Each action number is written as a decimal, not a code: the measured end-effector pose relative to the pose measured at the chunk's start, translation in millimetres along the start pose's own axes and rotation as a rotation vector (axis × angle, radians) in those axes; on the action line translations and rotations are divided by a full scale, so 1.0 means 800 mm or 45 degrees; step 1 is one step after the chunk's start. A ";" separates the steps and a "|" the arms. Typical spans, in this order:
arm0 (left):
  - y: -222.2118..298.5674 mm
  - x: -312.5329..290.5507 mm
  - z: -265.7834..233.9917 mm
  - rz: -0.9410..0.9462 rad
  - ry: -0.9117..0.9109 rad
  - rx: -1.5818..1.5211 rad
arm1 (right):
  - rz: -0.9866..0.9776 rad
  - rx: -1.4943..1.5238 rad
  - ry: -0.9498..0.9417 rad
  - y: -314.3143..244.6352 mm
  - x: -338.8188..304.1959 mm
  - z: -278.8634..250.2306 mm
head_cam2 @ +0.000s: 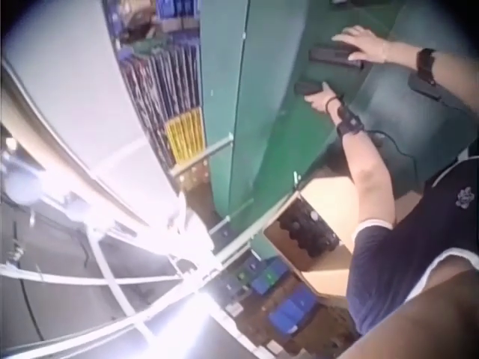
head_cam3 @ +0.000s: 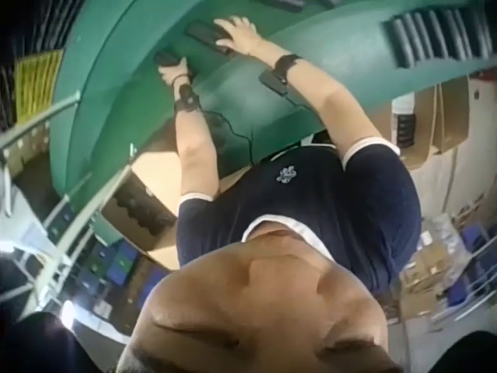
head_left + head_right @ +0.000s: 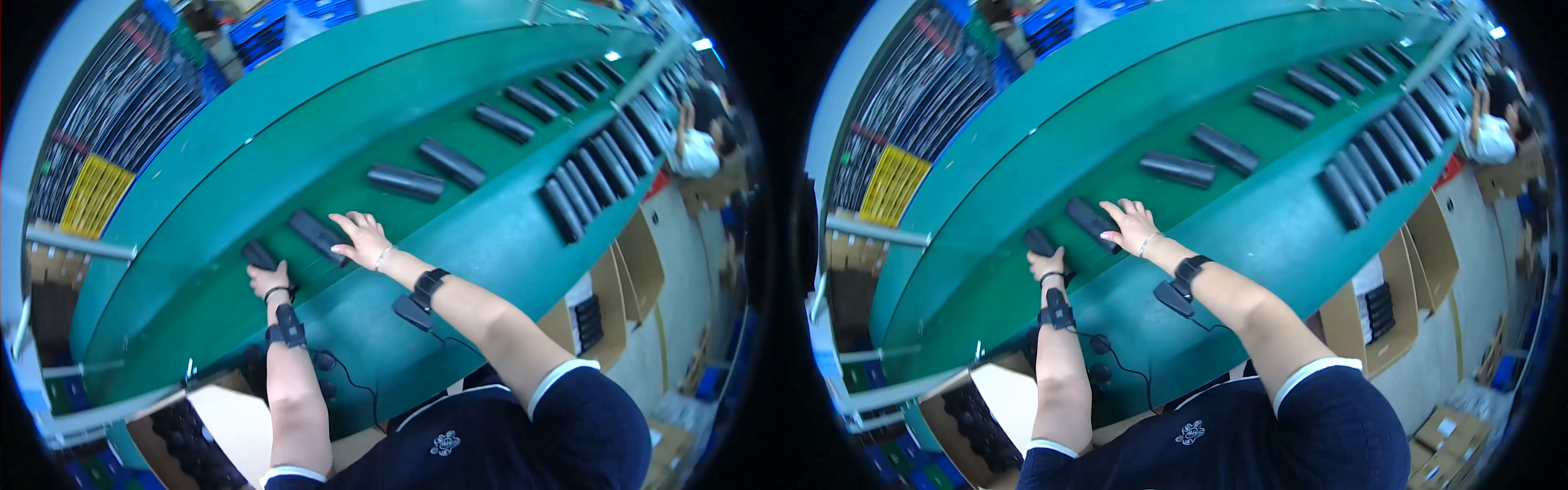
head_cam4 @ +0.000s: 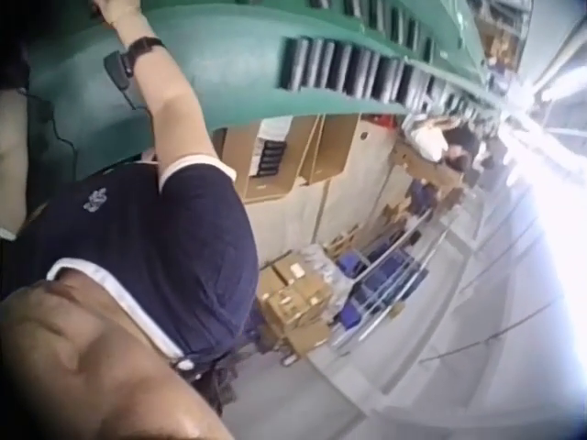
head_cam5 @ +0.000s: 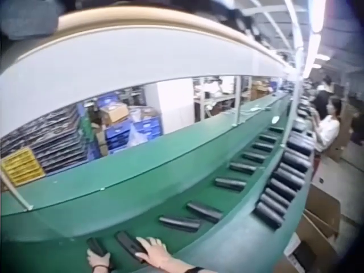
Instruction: The person removes newspaper from a box, takes out black cylinders, and places them on a green table. They pick up the cylinders one at a time, press a black cap onto the end of each, and then return the capped cylinders to the box.
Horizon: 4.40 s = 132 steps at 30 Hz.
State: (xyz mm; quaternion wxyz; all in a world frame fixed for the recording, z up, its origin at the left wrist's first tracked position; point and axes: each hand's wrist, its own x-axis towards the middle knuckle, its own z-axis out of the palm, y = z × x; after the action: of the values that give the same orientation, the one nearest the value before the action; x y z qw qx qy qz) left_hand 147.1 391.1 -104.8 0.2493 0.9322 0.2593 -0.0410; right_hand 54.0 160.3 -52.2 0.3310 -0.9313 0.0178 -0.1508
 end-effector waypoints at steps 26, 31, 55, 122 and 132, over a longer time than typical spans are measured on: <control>0.162 -1.010 0.341 1.126 -2.375 0.188 | 1.875 0.270 0.501 0.385 -0.994 -0.437; 0.195 -1.187 0.459 0.895 -2.499 0.627 | 1.967 0.633 0.941 0.475 -1.120 -0.435; 0.085 -1.423 1.144 1.319 -2.172 0.902 | 2.685 0.085 1.455 0.992 -1.347 -0.353; 0.119 -1.268 0.931 -0.441 -2.894 0.797 | 1.407 2.221 1.669 0.856 -1.220 -0.349; 0.182 -1.158 0.565 -0.482 -2.938 0.367 | 1.189 2.378 1.316 0.597 -1.038 -0.517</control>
State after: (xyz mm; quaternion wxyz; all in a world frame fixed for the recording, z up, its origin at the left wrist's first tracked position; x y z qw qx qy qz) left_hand -554.2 -365.0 -244.1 0.2187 0.3094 0.0077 -0.9254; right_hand -827.8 -354.8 -268.5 0.8649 -0.0560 0.3739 -0.3303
